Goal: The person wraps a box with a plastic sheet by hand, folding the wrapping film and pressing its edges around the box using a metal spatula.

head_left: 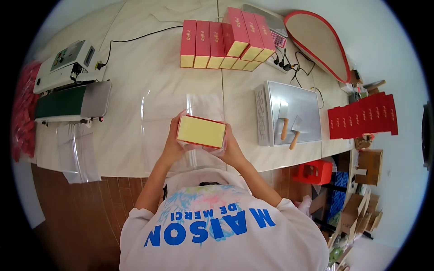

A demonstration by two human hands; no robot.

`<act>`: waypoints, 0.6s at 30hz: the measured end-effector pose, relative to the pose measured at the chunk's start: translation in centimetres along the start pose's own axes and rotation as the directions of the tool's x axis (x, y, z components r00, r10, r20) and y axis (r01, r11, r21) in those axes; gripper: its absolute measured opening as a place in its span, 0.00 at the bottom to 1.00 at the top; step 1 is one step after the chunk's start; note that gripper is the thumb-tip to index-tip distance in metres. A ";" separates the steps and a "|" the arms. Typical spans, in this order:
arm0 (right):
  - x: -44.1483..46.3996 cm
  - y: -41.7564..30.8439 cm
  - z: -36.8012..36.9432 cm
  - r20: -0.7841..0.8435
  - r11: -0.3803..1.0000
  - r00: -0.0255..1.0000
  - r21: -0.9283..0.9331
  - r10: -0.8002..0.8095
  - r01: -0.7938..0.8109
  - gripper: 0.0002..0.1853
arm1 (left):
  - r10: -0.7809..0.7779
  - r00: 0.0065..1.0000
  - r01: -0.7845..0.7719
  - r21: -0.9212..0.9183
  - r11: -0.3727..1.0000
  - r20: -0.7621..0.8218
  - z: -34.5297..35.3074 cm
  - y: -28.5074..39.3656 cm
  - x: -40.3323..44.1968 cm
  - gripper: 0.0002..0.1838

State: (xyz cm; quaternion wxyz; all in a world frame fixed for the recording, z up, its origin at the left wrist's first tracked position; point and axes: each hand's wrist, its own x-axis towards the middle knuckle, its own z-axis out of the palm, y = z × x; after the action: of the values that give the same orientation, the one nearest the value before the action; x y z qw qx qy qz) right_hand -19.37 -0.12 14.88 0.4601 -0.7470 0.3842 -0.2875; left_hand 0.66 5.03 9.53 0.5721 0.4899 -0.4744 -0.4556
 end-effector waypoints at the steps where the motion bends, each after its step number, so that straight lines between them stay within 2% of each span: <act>1: -0.2 0.6 -0.2 0.013 1.000 1.000 0.014 -0.008 0.007 0.37 | -0.017 1.000 0.017 0.012 1.000 -0.002 0.4 0.5 0.0 0.63; 3: -0.3 1.3 -0.4 -0.079 0.979 0.997 0.203 0.018 -0.002 0.36 | -0.038 0.999 0.038 0.036 0.999 -0.018 1.2 0.7 0.1 0.63; 5: -0.1 1.1 -2.1 -0.052 0.978 0.999 0.211 0.003 0.008 0.35 | 0.026 0.999 -0.023 0.051 0.998 -0.039 1.2 0.5 0.1 0.60; 6: 0.2 0.6 -2.9 -0.037 0.979 0.999 0.205 -0.012 0.020 0.34 | 0.009 0.999 -0.006 0.069 0.998 -0.041 1.4 0.9 0.2 0.60; 7: 0.5 0.4 -3.4 -0.034 0.973 0.999 0.230 0.000 0.008 0.34 | 0.012 1.000 -0.011 0.063 0.998 -0.024 1.3 1.8 0.4 0.55; 8: 0.8 0.4 -3.9 -0.007 0.992 1.000 0.130 0.002 -0.001 0.33 | 0.014 1.000 -0.013 0.058 0.998 -0.005 1.4 2.8 0.4 0.50; 9: 1.2 0.0 -4.2 0.019 1.000 1.000 0.027 0.000 -0.001 0.32 | -0.004 1.000 0.004 0.078 0.997 -0.002 1.5 3.6 0.5 0.50; 10: 1.5 -1.1 -4.4 -0.036 0.999 0.999 -0.032 -0.017 0.016 0.22 | -0.001 0.999 0.004 0.092 0.996 -0.040 1.7 4.4 0.7 0.44; 11: 1.6 -1.0 -4.3 -0.034 1.000 0.999 -0.014 -0.016 0.016 0.22 | 0.007 0.997 0.002 0.104 0.995 -0.081 2.0 5.5 0.8 0.38; 12: 1.8 -0.9 -4.2 -0.051 0.995 0.999 -0.104 -0.008 0.003 0.16 | -0.048 0.988 0.090 0.290 0.953 -0.148 2.3 7.5 0.7 0.30; 13: 1.9 -1.0 -4.1 -0.068 0.981 0.998 -0.195 -0.004 -0.010 0.10 | -0.051 0.987 0.096 0.301 0.949 -0.154 2.3 8.4 0.7 0.30; 15: 1.8 -1.5 -4.1 -0.102 0.983 0.994 -0.185 -0.038 0.018 0.06 | -0.130 0.948 0.272 0.522 0.808 -0.292 2.4 9.4 0.7 0.25; 16: 1.8 -1.8 -4.2 -0.143 0.981 0.987 -0.188 -0.067 0.039 0.03 | -0.128 0.946 0.274 0.527 0.805 -0.296 2.4 9.6 0.6 0.25; 18: 1.6 -2.3 -4.8 -0.181 0.978 0.975 -0.184 -0.129 0.095 0.03 | -0.140 0.933 0.347 0.728 0.591 -0.331 1.9 10.0 0.5 0.16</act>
State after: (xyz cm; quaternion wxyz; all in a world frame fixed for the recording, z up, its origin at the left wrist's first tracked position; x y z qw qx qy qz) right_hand -21.51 -3.05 19.09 0.3369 -0.7736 0.4077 -0.3491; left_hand -0.56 5.36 19.60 0.2890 0.7994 -0.4793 -0.2183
